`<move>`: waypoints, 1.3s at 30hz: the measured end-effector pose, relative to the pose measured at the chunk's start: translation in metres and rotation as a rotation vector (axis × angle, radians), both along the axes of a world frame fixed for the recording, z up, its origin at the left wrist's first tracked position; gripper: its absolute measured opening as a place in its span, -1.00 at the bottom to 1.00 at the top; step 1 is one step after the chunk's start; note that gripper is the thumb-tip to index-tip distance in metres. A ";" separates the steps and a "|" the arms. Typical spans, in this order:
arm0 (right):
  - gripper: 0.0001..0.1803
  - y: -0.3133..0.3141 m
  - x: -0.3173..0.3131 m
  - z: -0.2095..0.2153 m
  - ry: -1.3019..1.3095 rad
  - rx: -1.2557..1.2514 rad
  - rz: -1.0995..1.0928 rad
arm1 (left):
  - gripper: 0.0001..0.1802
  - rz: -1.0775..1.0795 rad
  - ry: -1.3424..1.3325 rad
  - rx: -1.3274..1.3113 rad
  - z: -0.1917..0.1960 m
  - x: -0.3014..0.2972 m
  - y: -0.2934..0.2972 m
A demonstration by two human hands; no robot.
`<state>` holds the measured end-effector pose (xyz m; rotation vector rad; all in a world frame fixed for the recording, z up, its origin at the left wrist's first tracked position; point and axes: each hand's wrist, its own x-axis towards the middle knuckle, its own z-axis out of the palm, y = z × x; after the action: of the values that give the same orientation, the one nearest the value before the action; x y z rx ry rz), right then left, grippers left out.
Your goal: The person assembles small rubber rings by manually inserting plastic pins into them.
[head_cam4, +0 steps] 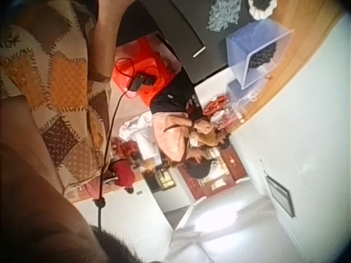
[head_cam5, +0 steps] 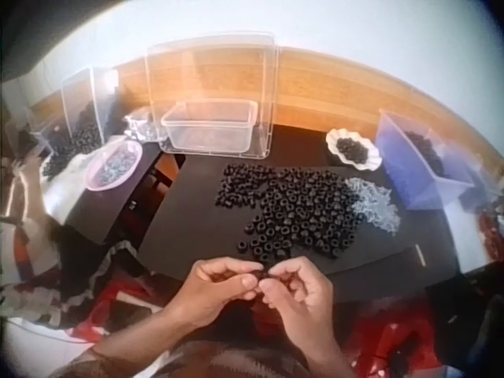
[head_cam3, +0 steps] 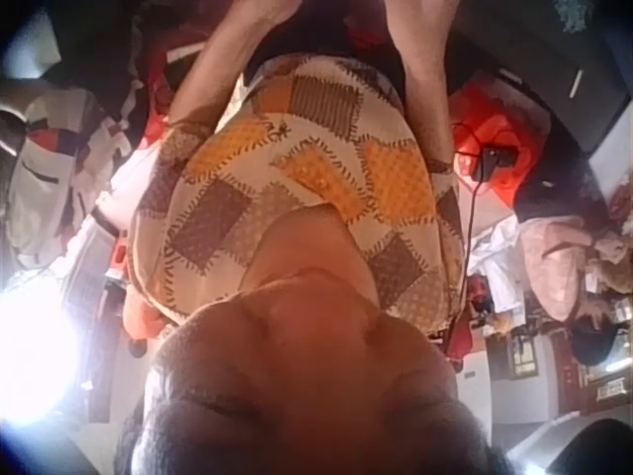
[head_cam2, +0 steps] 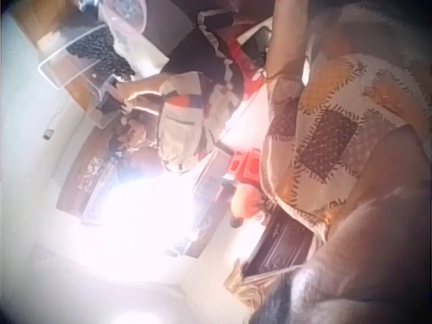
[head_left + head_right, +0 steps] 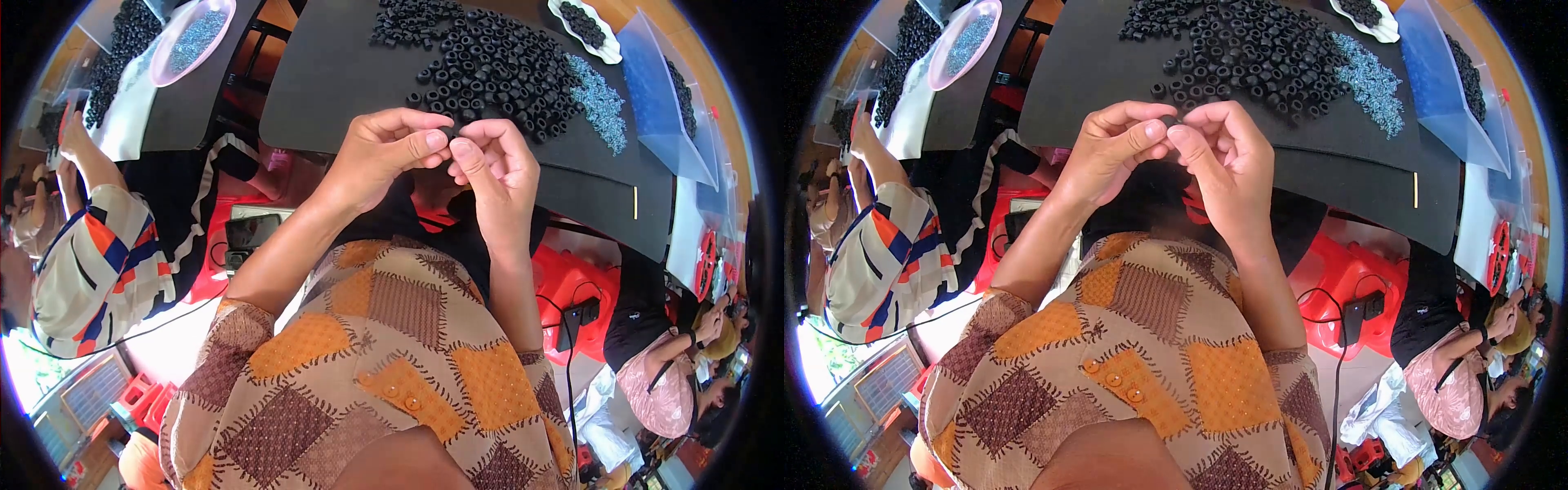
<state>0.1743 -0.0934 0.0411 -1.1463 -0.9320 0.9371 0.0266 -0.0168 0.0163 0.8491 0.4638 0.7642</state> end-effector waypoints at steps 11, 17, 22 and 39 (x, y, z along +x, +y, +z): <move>-0.65 -0.007 0.001 -0.005 -0.344 -0.065 0.022 | -0.76 0.097 0.111 0.168 -0.004 0.004 -0.005; -0.67 -0.004 -0.004 -0.007 -0.411 -0.039 -0.055 | -0.77 0.119 0.177 0.286 -0.005 0.002 -0.006; -0.71 -0.003 -0.003 -0.009 -0.440 -0.034 -0.055 | -0.77 0.107 0.233 0.281 -0.005 0.003 -0.006; -0.72 -0.008 0.000 -0.010 -0.589 0.019 -0.044 | -0.78 0.043 0.271 0.245 -0.002 0.002 -0.008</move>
<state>0.1744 -0.1013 0.0312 -1.4534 -1.3740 0.5528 0.0288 -0.0247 0.0146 1.1824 0.6387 0.7587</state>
